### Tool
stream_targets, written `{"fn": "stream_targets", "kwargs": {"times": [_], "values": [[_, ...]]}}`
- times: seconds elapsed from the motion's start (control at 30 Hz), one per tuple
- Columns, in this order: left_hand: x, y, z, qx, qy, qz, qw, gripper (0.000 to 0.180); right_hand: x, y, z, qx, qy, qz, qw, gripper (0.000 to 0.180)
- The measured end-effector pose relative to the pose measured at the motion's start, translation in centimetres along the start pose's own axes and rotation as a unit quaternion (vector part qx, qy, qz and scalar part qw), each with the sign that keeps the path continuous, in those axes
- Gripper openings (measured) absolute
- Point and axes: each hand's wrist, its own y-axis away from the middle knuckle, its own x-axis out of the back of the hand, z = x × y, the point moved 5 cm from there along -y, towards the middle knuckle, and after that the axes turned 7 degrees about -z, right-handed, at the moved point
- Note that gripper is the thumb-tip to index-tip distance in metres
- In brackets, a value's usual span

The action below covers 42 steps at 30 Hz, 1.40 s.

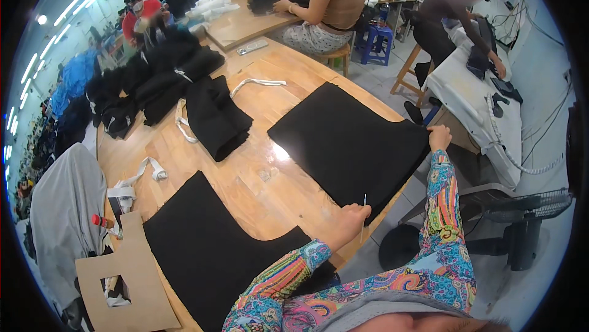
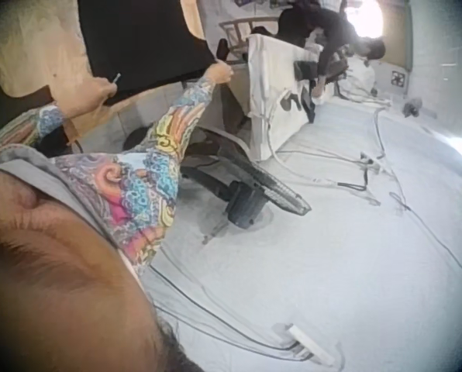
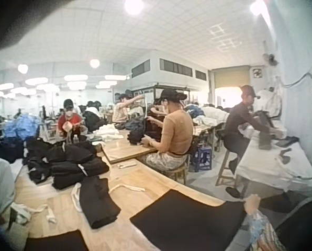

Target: The person uses a cardboard template and a marking tool to trace shapes onto stacked black fabric pieces. They repeatedly position the template, trace the outline, remove the template, and move the marked fabric to a separate pile.

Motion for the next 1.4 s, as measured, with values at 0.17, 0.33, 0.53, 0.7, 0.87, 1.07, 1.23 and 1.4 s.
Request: {"fn": "stream_targets", "kwargs": {"times": [0.17, 0.33, 0.53, 0.7, 0.87, 1.07, 1.23, 1.4], "values": [[-1.4, 0.9, -0.7, 0.003, 0.045, -0.052, 0.998, 0.006, -1.0, 1.4, -0.2, -0.060, 0.061, -0.030, 0.996, 0.018], [2.7, 5.2, 1.6, -0.010, 0.104, 0.035, 0.994, 0.013, 3.1, 1.1, -2.7, 0.011, -0.056, 0.076, 0.995, 0.024], [14.2, 16.1, 2.2, 0.132, 0.289, 0.271, 0.909, 0.024, 22.8, 9.6, -19.5, 0.342, -0.569, -0.016, 0.748, 0.024], [28.0, 23.3, 16.5, -0.337, 0.096, 0.488, 0.799, 0.035, 42.4, 23.5, -21.0, 0.710, -0.604, 0.039, 0.360, 0.041], [28.9, 24.3, 26.2, -0.629, -0.096, 0.368, 0.677, 0.045, 48.6, 29.7, -22.5, 0.804, -0.579, 0.015, 0.134, 0.052], [28.6, 26.4, 27.9, -0.644, -0.095, 0.366, 0.665, 0.057, 49.1, 32.2, -24.4, 0.832, -0.546, -0.027, 0.093, 0.025], [28.1, 29.0, 28.8, -0.626, -0.026, 0.345, 0.699, 0.036, 49.4, 33.8, -25.1, 0.843, -0.518, -0.141, 0.033, 0.019], [28.5, 30.3, 29.2, -0.606, -0.068, 0.392, 0.689, 0.022, 49.4, 34.0, -26.1, 0.830, -0.532, -0.146, 0.078, 0.017]]}}
